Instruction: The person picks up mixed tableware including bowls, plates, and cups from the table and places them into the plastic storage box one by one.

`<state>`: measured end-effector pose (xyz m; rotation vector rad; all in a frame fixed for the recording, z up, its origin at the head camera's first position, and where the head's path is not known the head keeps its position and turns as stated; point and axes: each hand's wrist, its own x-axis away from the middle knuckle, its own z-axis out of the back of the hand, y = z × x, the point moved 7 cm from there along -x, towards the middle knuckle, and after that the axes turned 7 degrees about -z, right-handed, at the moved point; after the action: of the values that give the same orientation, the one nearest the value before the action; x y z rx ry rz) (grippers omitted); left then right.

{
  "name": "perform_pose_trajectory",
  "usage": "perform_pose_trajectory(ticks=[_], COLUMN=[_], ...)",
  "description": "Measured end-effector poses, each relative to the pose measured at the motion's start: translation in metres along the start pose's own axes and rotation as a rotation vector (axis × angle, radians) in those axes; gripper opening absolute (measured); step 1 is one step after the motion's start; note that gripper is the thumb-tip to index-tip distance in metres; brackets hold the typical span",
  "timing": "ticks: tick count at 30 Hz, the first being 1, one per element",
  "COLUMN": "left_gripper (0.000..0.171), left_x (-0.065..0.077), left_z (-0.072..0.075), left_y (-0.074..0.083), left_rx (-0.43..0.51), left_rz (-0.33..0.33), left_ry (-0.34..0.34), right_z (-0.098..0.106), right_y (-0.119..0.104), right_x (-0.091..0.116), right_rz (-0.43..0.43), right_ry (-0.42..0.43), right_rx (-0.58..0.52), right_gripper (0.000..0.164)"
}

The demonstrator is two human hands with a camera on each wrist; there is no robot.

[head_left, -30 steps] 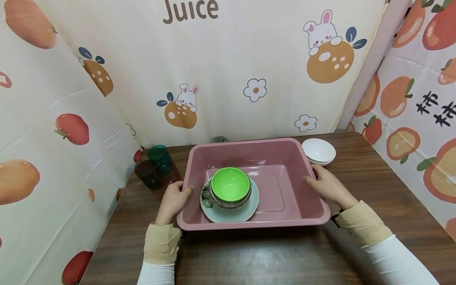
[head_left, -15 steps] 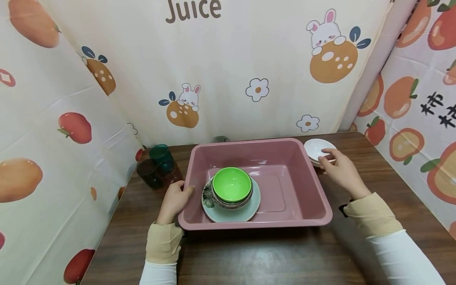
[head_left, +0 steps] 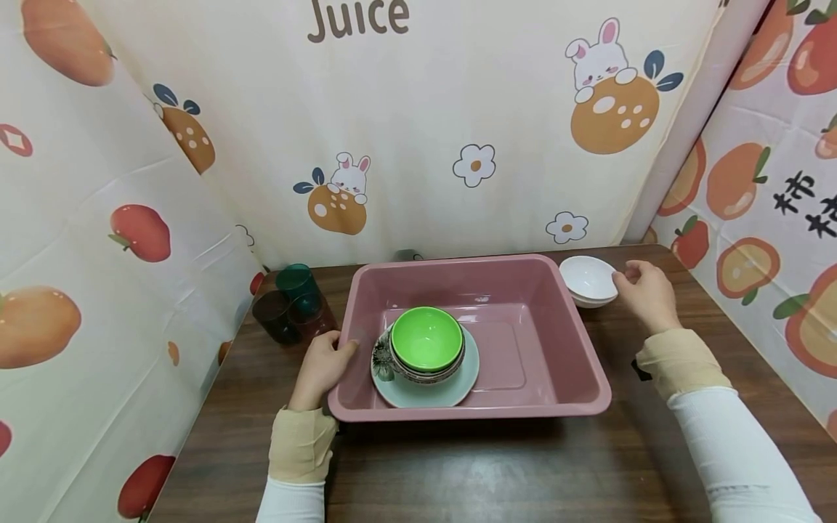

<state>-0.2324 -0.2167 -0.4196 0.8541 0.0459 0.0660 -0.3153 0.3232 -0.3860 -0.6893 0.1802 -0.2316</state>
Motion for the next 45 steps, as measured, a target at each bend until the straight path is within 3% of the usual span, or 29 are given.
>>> perform_pose_trajectory(ticks=[8,13,21,33,45], left_gripper=[0.022,0.022,0.022,0.022,0.023], left_x=[-0.002,-0.003,-0.003,-0.004,-0.001], left_z=[0.0,-0.001,-0.001,-0.002,-0.002], left_y=[0.0,0.0,0.0,0.0,-0.002], left_rx=[0.005,0.01,0.008,-0.004,0.003], left_rz=[-0.001,0.005,0.002,-0.006,0.033], left_ry=[-0.002,-0.003,-0.003,-0.003,-0.013], right_z=[-0.011,-0.018,-0.019,-0.027,-0.024], right_y=[0.021,0.029,0.031,0.042,0.038], right_x=[-0.017,-0.023,-0.026,-0.032,-0.035], right_rz=[-0.034,-0.07,-0.103,-0.176,-0.169], right_ry=[-0.029,-0.075,-0.024,-0.072,-0.021], right_rx=[0.118,0.161,0.144,0.177,0.16], right_gripper=[0.056,0.049,0.04,0.042,0.039])
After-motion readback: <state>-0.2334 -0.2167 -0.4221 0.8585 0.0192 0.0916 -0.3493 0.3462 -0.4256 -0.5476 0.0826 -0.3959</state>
